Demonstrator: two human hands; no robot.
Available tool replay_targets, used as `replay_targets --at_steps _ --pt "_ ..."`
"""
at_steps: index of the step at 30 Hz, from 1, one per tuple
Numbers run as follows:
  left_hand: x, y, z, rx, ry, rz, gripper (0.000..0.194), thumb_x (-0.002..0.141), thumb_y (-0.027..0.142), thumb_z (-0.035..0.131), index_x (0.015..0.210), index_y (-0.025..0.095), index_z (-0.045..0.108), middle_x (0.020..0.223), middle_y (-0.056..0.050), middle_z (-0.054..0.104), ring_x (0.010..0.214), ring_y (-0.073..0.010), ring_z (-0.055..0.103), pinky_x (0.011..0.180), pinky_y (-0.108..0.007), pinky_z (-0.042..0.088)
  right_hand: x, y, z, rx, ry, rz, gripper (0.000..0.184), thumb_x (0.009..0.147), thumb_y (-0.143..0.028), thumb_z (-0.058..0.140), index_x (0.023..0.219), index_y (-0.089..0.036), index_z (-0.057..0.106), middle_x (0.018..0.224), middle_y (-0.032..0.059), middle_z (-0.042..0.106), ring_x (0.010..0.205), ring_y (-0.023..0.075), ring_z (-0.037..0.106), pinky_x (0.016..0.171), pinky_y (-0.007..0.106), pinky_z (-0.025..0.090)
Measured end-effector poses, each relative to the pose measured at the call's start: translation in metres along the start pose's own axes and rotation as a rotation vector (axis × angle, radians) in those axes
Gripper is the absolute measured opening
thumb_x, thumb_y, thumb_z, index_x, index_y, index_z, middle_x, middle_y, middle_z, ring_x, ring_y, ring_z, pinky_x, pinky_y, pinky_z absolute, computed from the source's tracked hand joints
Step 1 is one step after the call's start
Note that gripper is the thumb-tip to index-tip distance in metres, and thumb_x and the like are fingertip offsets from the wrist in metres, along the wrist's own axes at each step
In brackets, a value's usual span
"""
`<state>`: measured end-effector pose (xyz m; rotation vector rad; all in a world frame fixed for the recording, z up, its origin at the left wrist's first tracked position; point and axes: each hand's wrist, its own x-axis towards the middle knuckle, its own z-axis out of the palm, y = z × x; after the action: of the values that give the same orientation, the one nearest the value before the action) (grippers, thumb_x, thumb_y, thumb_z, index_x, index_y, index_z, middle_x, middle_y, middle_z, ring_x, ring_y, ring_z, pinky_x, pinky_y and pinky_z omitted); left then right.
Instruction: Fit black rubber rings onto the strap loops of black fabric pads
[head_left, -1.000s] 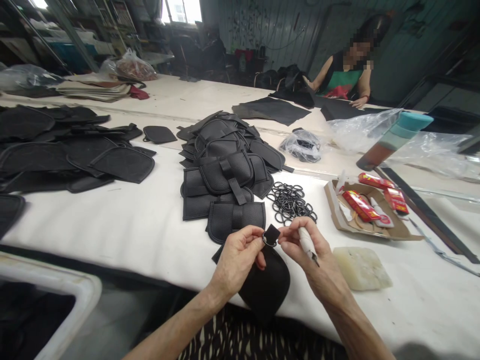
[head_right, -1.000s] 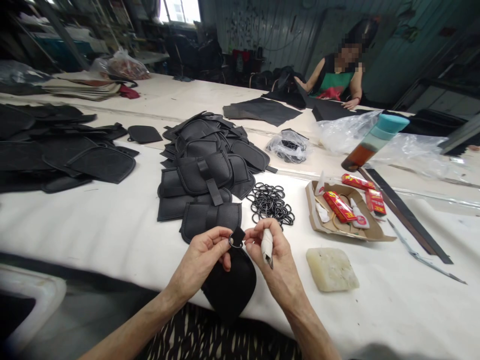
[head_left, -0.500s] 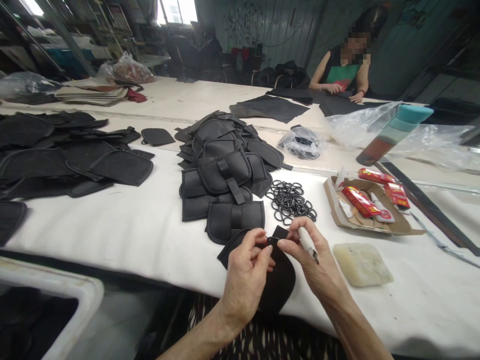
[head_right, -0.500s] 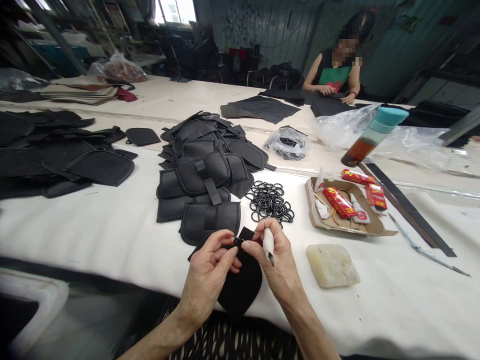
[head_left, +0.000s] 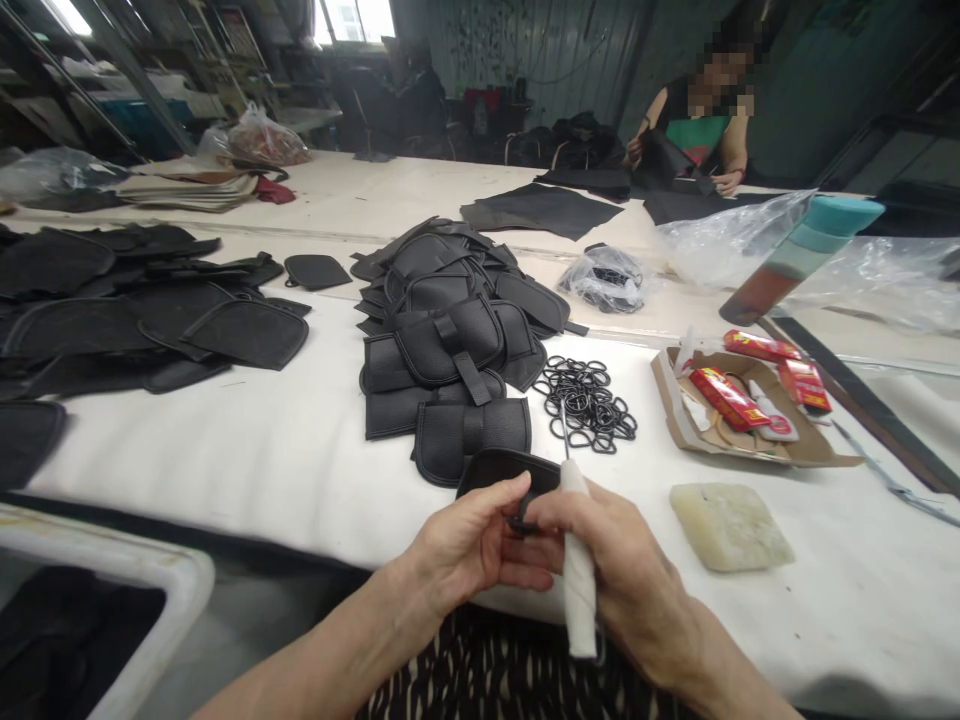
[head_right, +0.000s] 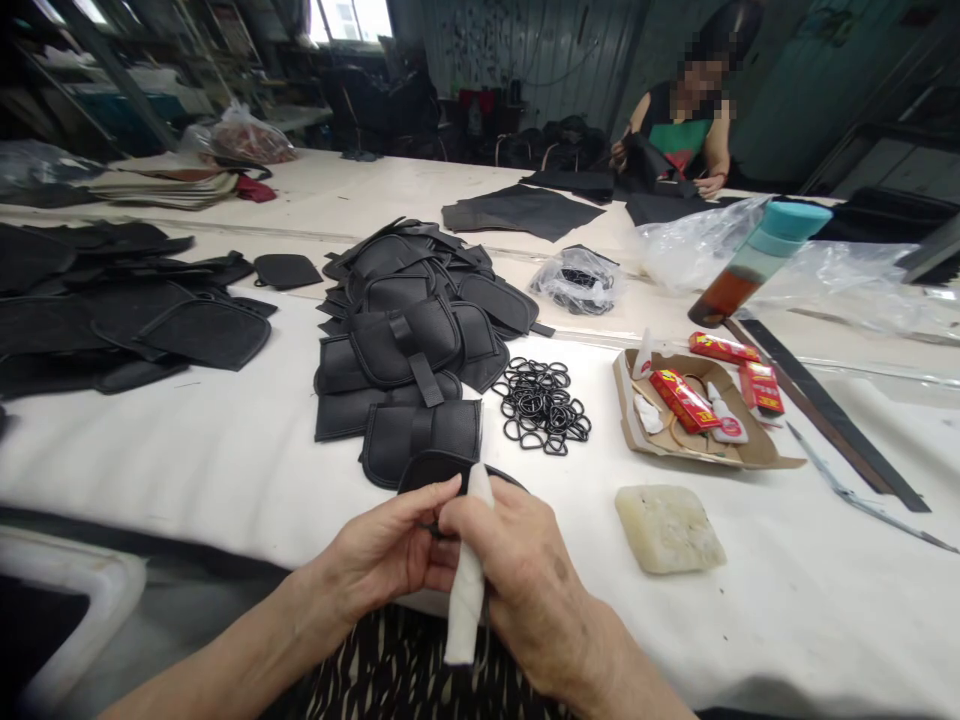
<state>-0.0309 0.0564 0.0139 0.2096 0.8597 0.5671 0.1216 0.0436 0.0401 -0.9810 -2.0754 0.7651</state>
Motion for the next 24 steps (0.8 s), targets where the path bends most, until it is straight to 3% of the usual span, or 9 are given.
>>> replay_targets --at_steps 3,6,12,15,21,24 --pt "0.001 0.000 0.006 0.011 0.127 0.121 0.019 0.070 0.024 0.067 0.058 0.010 0.063 0.049 -0.001 0.060 0.043 -0.0107 0.055 0.049 -0.024 0.047 -0.007 -0.004 0.008 -0.062 -0.051 -0.049 0.023 0.083 -0.014 0.040 0.067 -0.022 0.054 0.065 0.0000 0.054 0.060 0.0141 0.049 0.053 0.025 0.039" --pt "0.003 -0.003 0.007 0.016 0.163 0.260 0.016 0.066 0.018 0.069 0.054 0.009 0.064 0.049 -0.002 0.061 0.047 -0.0082 0.055 0.050 -0.018 0.043 -0.016 0.000 0.015 -0.101 -0.027 0.004 0.026 0.085 -0.016 0.039 0.067 -0.023 0.056 0.063 0.0004 0.056 0.061 0.0154 0.052 0.056 0.027 0.043" --pt "0.005 -0.019 0.006 0.103 0.187 0.350 0.020 0.073 0.030 0.065 0.071 0.011 0.069 0.064 -0.004 0.067 0.057 -0.0102 0.058 0.054 -0.019 0.043 -0.035 0.012 0.026 -0.005 0.190 0.122 0.017 0.084 -0.013 0.052 0.095 -0.026 0.055 0.082 0.0025 0.064 0.073 0.0170 0.062 0.065 0.027 0.048" --pt "0.005 -0.026 0.008 0.136 0.208 0.420 0.020 0.074 0.031 0.064 0.070 0.012 0.068 0.065 -0.003 0.066 0.062 -0.0111 0.058 0.061 -0.021 0.045 -0.037 0.010 0.032 0.042 0.296 0.258 0.014 0.084 -0.016 0.055 0.093 -0.026 0.052 0.081 0.0003 0.064 0.069 0.0154 0.062 0.063 0.025 0.048" --pt "0.006 -0.033 0.010 0.112 0.177 0.511 0.024 0.079 0.035 0.060 0.078 0.012 0.068 0.074 -0.005 0.068 0.073 -0.0153 0.060 0.073 -0.027 0.045 -0.033 0.009 0.039 0.025 0.321 0.424 0.010 0.084 -0.019 0.053 0.088 -0.026 0.046 0.072 -0.0030 0.059 0.058 0.0121 0.058 0.052 0.021 0.044" --pt "0.006 -0.037 0.009 0.070 0.236 0.510 0.030 0.078 0.041 0.060 0.080 0.012 0.068 0.078 -0.006 0.068 0.076 -0.0170 0.061 0.076 -0.029 0.045 -0.031 0.009 0.041 0.043 0.371 0.473 0.010 0.084 -0.021 0.054 0.086 -0.025 0.045 0.072 -0.0032 0.059 0.059 0.0115 0.057 0.053 0.020 0.044"
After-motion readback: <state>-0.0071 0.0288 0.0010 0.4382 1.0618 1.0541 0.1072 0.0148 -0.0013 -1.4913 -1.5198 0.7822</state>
